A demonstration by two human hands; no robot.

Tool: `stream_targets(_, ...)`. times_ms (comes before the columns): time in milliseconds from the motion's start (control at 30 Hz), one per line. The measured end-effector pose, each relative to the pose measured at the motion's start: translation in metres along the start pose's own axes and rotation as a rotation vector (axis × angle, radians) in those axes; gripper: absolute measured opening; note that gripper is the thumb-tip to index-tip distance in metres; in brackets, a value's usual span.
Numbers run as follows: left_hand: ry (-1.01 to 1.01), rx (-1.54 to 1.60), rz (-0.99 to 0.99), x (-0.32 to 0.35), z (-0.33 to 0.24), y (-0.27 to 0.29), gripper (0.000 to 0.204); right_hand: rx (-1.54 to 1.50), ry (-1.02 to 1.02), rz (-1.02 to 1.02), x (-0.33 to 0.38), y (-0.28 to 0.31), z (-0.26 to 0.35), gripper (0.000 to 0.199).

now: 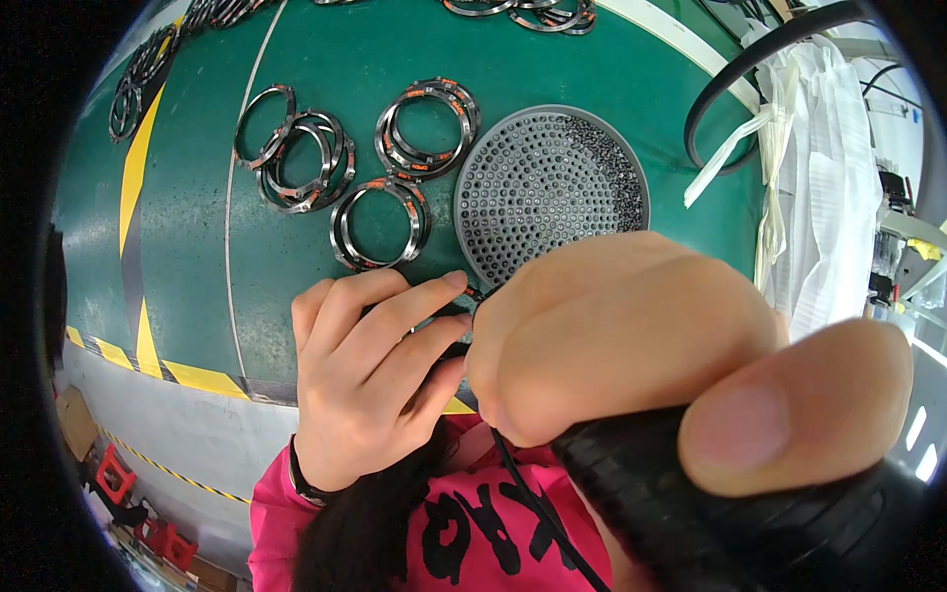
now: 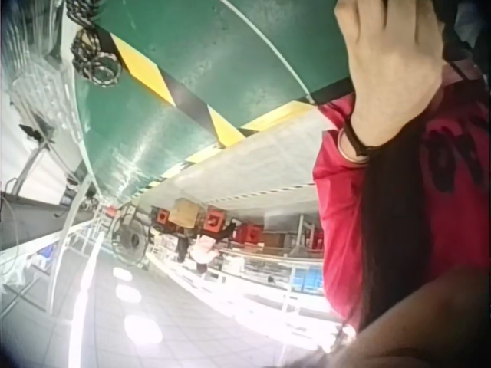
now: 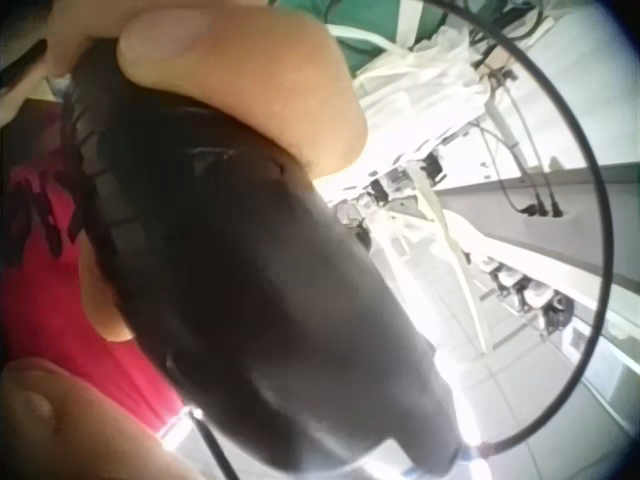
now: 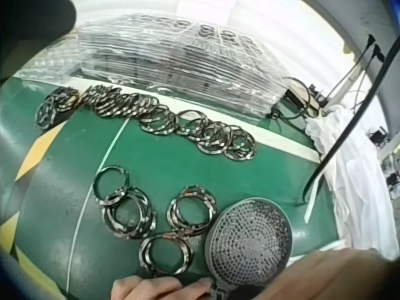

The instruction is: Assemble small circular electronic components using an electric screwdriver and place them in plastic trays.

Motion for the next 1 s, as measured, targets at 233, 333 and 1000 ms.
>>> stream_targets(233,-0.053,-0.01,0.026,0.002,-0.002,0.001,0.035,-0.012,0.006,0.043,0.004,-0.013,0.003,0.079)
stream_targets(333,-0.027,-0.069,0.034,0.002,-0.008,0.0,0.033,0.001,0.015,0.056,-0.009,0.0,-0.01,0.079)
stream_targets(1000,-0.035,-0.187,0.011,-0.001,-0.004,0.004,0.02,0.056,0.116,-0.206,-0.009,0.027,0.005,0.08)
Point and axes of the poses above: each hand's wrist, its own x-axis away from the middle knuckle, its own y-axis out of the back of the hand, z = x × y, the point moved 3 cm from there along -x, towards the middle knuckle, and after that the axes turned 6 degrees about -z, right-handed, at the moved point
